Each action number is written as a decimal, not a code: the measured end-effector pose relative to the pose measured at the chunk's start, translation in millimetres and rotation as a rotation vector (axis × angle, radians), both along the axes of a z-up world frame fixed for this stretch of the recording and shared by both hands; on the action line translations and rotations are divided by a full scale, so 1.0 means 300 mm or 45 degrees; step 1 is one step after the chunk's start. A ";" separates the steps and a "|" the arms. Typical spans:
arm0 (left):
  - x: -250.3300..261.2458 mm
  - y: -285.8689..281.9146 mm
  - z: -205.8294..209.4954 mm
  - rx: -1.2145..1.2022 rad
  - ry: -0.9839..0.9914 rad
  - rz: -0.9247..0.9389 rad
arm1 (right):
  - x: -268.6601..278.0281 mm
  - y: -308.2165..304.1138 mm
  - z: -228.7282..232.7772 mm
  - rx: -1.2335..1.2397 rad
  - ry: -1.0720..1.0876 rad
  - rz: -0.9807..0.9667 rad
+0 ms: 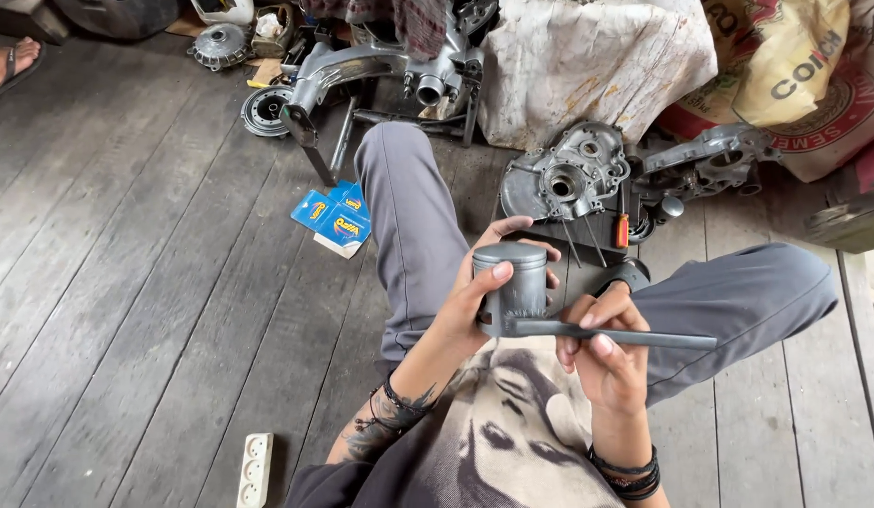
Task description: The person sits on the floor and uses a screwdriver to remove a piston pin from a piston. They then use a brush to clean the piston surface.
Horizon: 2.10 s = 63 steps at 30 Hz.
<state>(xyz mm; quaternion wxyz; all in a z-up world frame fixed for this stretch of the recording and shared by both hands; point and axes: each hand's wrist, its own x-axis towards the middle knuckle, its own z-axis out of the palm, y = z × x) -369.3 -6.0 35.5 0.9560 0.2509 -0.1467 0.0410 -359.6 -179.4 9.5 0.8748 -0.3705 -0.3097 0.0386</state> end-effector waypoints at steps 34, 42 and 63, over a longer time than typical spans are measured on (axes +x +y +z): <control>-0.119 0.017 0.084 0.115 -0.067 0.059 | -0.051 0.003 0.010 -0.005 -0.155 -0.186; -0.147 0.010 0.070 0.132 -0.043 0.038 | -0.112 0.016 0.001 -0.013 -0.116 -0.195; -0.180 -0.009 0.082 0.178 -0.088 0.021 | -0.090 -0.038 -0.076 0.037 -0.079 -0.141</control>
